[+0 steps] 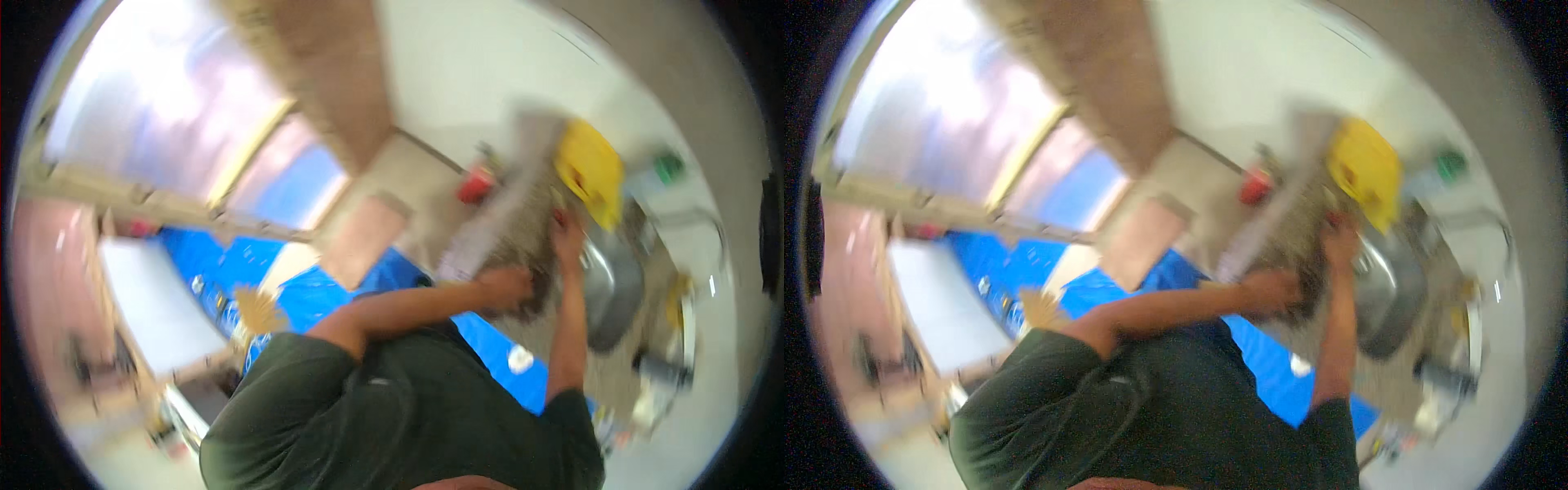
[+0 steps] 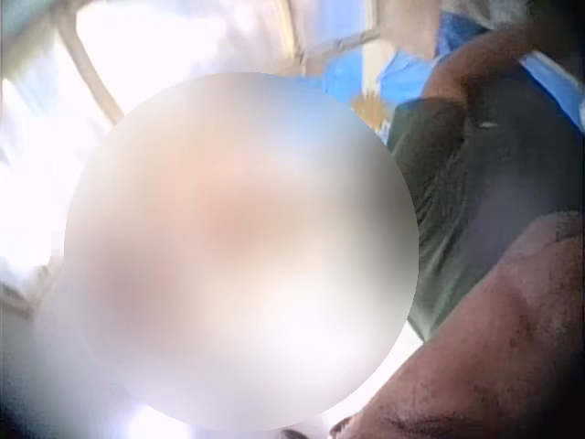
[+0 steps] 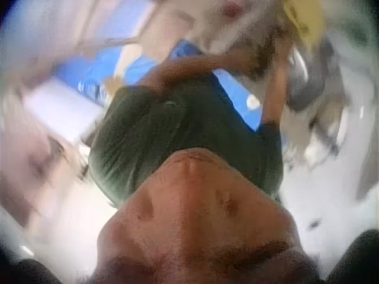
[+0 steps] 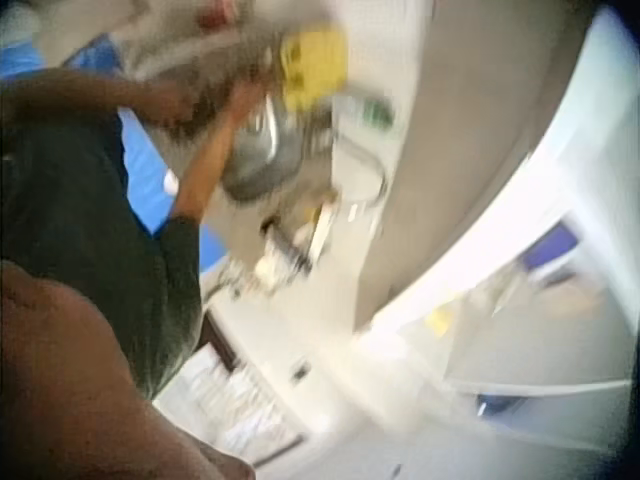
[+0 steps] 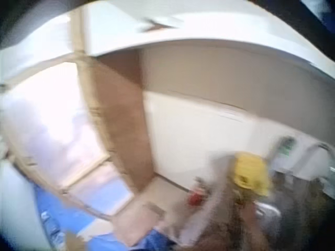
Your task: The person positions a wooden block against the corner of a panel frame, secures it with a nail and hammer, and then uses a utility knife to trim the plastic paneling along the top edge of the frame.
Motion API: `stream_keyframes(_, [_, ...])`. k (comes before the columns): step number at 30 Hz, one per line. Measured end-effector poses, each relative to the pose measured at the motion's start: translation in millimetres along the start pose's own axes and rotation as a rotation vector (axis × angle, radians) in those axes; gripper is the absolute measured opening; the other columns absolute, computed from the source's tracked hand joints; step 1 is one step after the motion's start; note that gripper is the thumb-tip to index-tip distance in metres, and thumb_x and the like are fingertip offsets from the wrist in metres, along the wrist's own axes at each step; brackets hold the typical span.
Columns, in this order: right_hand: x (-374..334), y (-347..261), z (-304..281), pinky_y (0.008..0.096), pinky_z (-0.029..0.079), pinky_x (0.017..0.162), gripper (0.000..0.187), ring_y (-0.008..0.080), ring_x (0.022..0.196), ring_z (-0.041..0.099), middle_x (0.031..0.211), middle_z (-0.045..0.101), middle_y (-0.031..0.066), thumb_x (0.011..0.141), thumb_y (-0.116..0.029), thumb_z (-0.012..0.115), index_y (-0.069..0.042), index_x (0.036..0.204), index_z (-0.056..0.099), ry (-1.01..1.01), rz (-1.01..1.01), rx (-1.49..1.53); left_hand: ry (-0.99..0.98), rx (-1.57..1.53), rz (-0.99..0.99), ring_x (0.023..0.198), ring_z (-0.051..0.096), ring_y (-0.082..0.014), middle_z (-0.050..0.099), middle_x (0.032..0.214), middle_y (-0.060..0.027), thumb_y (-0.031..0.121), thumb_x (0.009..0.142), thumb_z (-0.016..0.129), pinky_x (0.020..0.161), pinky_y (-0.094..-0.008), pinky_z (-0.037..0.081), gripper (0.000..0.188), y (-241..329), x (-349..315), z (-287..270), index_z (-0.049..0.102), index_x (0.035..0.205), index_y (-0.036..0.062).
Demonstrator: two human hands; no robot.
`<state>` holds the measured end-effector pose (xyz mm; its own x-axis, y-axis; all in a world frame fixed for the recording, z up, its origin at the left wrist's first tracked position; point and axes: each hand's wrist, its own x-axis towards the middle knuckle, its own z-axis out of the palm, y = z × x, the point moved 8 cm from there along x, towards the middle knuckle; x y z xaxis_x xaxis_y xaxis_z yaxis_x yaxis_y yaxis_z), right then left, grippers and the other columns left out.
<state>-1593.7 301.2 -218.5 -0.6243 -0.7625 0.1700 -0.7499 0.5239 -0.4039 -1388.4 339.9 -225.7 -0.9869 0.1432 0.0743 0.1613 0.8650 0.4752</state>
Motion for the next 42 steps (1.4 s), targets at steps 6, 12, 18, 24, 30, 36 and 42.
stream_keyframes(6, [-29, -61, -29, 0.0511, 0.040, 0.106, 0.044, 0.0426, 0.114, 0.057, 0.118, 0.064, 0.0218, 0.090, -0.020, 0.065, 0.000, 0.129, 0.059, -0.041, 0.034, -0.143, 0.220, -0.182, -0.258, 0.122, 0.051, -0.0373, 0.056, 0.127, -0.0162, 0.031, 0.085, 0.065, 0.100, -0.0493, 0.043, 0.045, -37, -106, -94, 0.059, 0.125, 0.0110])
stream_keyframes(12, [-42, -239, 0, 0.0365, 0.051, 0.086, 0.036, 0.0243, 0.101, 0.065, 0.118, 0.067, 0.0144, 0.097, -0.022, 0.062, -0.001, 0.126, 0.063, -0.265, -0.159, 0.568, 0.613, -0.256, -0.649, 0.094, 0.067, -0.0378, 0.068, 0.106, -0.0192, 0.015, 0.083, 0.068, 0.081, -0.0457, 0.054, 0.025, -97, -357, -151, 0.068, 0.105, 0.0018])
stream_keyframes(18, [-100, -487, 123, 0.0274, 0.051, 0.080, 0.031, 0.0159, 0.096, 0.066, 0.112, 0.069, 0.0069, 0.098, -0.022, 0.063, -0.001, 0.121, 0.064, -0.946, -0.008, 1.274, 1.085, -0.107, -1.182, 0.078, 0.069, -0.0247, 0.071, 0.091, -0.0124, 0.014, 0.091, 0.068, 0.067, -0.0353, 0.054, 0.012, -98, -609, -229, 0.071, 0.097, 0.0046])
stream_keyframes(24, [-135, -733, 159, 0.0273, 0.049, 0.072, 0.028, 0.0114, 0.087, 0.063, 0.101, 0.069, 0.0021, 0.097, -0.029, 0.065, -0.007, 0.112, 0.067, -1.308, -0.049, 1.401, 1.694, 0.181, -1.156, 0.084, 0.057, -0.0117, 0.063, 0.093, -0.0043, 0.018, 0.095, 0.068, 0.075, -0.0255, 0.047, 0.021, -26, -760, -360, 0.064, 0.108, 0.0017])
stream_keyframes(30, [-152, -873, 202, 0.0299, 0.047, 0.069, 0.022, 0.0128, 0.084, 0.058, 0.097, 0.067, 0.0023, 0.094, -0.022, 0.062, -0.007, 0.109, 0.068, -1.441, 0.061, 1.540, 1.960, 0.011, -0.873, 0.118, 0.051, -0.0209, 0.055, 0.124, -0.0115, 0.045, 0.099, 0.059, 0.099, -0.0379, 0.040, 0.061, -38, -814, -445, 0.046, 0.139, 0.0015])
stream_keyframes(36, [-162, -893, 208, 0.0320, 0.047, 0.073, 0.031, 0.0143, 0.093, 0.056, 0.102, 0.064, 0.0022, 0.092, -0.020, 0.062, -0.007, 0.120, 0.065, -1.452, 0.030, 1.402, 1.965, -0.262, -0.688, 0.130, 0.046, -0.0262, 0.049, 0.145, -0.0089, 0.064, 0.095, 0.049, 0.109, -0.0412, 0.034, 0.080, -97, -804, -486, 0.039, 0.148, 0.0045])
stream_keyframes(42, [-162, -905, 217, 0.0316, 0.045, 0.069, 0.034, 0.0125, 0.086, 0.053, 0.097, 0.059, 0.0016, 0.091, -0.019, 0.062, -0.005, 0.122, 0.065, -1.526, -0.043, 1.409, 2.091, -0.098, -0.717, 0.141, 0.033, -0.0285, 0.034, 0.155, -0.0102, 0.072, 0.089, 0.049, 0.118, -0.0425, 0.027, 0.096, -108, -787, -490, 0.028, 0.153, 0.0039])
